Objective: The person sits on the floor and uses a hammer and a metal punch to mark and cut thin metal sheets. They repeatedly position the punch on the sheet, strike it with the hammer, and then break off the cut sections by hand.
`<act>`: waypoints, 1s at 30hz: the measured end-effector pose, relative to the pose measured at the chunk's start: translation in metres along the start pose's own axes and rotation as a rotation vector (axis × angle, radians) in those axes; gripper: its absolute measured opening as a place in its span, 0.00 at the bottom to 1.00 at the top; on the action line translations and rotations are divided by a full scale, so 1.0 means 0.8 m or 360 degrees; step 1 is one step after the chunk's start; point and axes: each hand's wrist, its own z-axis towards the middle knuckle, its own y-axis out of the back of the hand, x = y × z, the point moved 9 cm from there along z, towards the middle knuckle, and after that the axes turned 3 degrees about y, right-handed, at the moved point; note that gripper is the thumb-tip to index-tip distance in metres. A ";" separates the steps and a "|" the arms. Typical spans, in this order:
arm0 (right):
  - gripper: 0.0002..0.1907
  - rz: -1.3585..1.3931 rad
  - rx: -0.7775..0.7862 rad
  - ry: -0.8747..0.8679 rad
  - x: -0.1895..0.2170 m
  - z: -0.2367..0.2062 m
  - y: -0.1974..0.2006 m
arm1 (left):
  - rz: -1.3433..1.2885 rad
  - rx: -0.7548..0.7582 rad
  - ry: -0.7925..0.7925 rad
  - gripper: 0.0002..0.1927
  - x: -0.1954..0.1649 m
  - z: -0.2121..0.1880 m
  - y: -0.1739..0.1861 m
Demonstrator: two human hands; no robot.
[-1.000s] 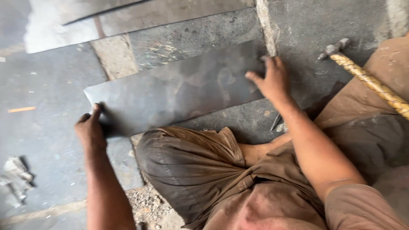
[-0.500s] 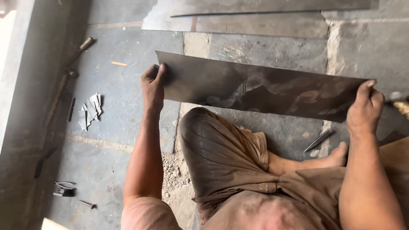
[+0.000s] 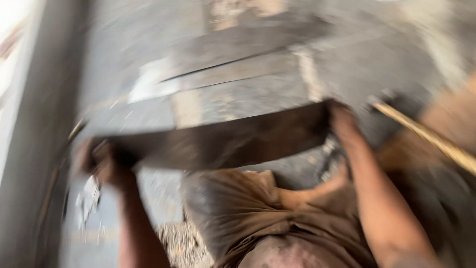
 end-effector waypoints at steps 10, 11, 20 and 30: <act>0.29 -0.0059 0.0253 0.0387 0.052 -0.030 -0.004 | 0.0170 0.0285 0.0256 0.31 -0.108 -0.005 -0.011; 0.29 -0.0049 0.0216 0.0447 0.056 -0.031 -0.004 | 0.0249 0.0328 0.0279 0.32 -0.117 -0.004 -0.015; 0.31 -0.0137 0.0242 0.0562 0.013 -0.038 -0.018 | 0.0755 0.0333 0.0793 0.27 -0.075 -0.009 -0.006; 0.31 -0.0441 0.0359 0.1248 0.106 -0.082 -0.048 | 0.0969 0.0404 0.0914 0.23 -0.033 -0.015 0.026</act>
